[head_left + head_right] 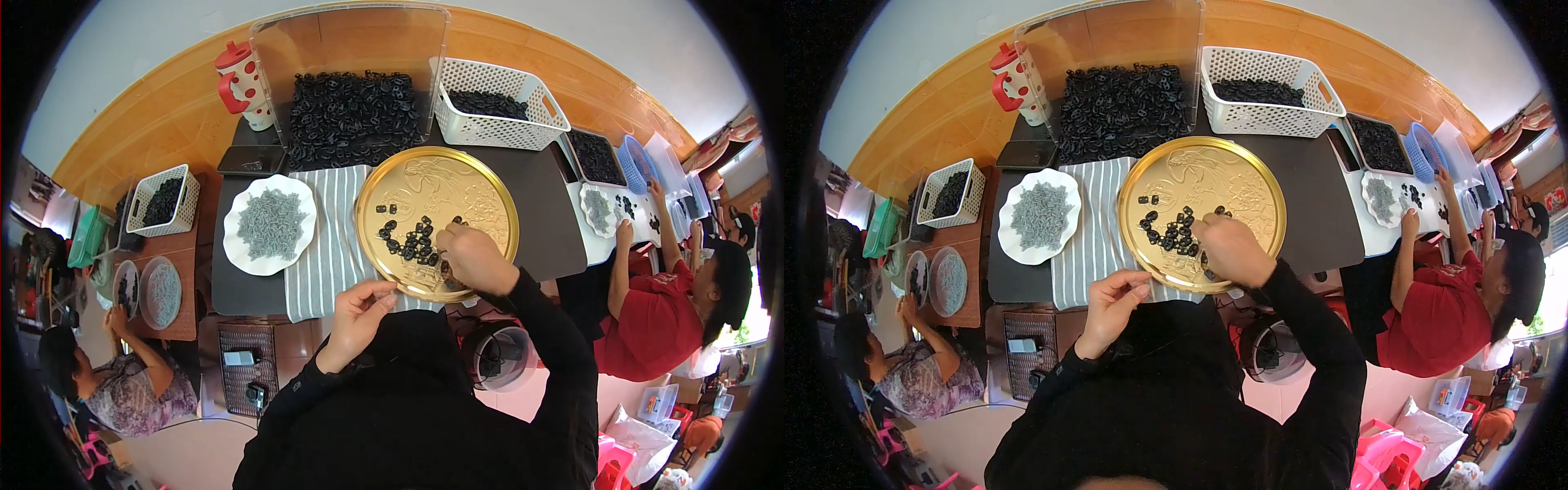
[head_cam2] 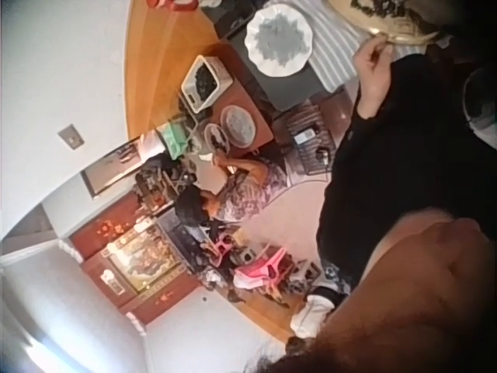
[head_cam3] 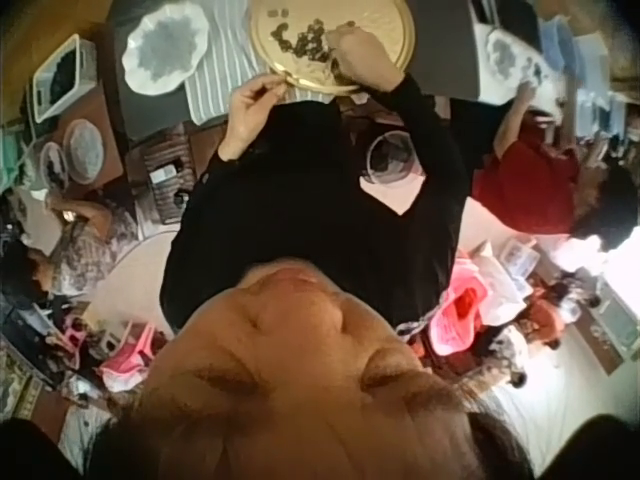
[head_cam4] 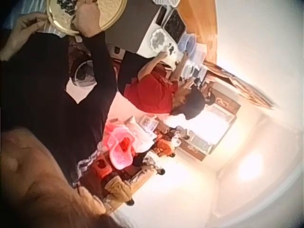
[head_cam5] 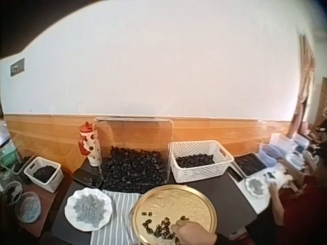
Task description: The person assembles cord locks by taking plastic toggle bodies and springs from the trays and fitting them together by hand.
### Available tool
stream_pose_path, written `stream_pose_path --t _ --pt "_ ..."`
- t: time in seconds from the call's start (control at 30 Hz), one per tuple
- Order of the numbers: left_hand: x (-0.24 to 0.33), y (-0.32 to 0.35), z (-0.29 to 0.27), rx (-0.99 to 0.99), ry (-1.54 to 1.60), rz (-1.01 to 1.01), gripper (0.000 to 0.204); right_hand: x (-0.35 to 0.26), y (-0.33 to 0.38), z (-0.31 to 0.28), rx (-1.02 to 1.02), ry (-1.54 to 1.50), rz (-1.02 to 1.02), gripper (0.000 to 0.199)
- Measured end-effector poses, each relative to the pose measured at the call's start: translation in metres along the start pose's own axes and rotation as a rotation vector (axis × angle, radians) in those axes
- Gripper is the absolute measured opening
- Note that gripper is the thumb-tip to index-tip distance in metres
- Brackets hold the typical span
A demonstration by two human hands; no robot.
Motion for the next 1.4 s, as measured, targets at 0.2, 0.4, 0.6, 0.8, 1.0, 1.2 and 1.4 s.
stream_pose_path --t 0.2,0.4,0.6,0.8,1.0,1.2,1.4 --pt "-0.011 0.002 0.004 -0.021 0.148 -0.076 0.02 -0.083 0.034 -0.031 0.394 -0.159 -0.077 0.013" --pt "-0.024 0.001 0.005 0.007 0.392 -0.072 0.021 -0.11 0.048 -0.015 0.694 0.026 0.03 0.019" --pt "-0.023 0.0 -0.011 0.018 0.432 -0.02 0.018 -0.098 0.04 -0.012 0.608 -0.347 0.043 0.022" --pt "-0.019 0.002 -0.023 0.111 0.349 -0.068 0.015 -0.055 0.03 0.004 0.365 -0.418 0.253 0.015" --pt "-0.014 0.003 -0.032 0.104 0.242 -0.002 0.014 -0.079 0.018 0.02 0.245 -0.051 0.152 0.014" --pt "-0.015 0.004 -0.031 0.096 0.225 -0.006 0.014 -0.074 0.01 0.027 0.148 -0.041 0.174 0.01" --pt "-0.015 0.006 -0.03 0.091 0.221 -0.024 0.014 -0.069 0.005 0.03 0.101 -0.039 0.152 0.01"
Point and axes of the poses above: each hand's wrist, its own y-axis away from the middle knuckle, its own z-axis out of the palm, x = y × z, the point moved 10 cm from there along -y, towards the middle knuckle, and after that the axes turned 2 degrees about y, right-handed, at the moved point
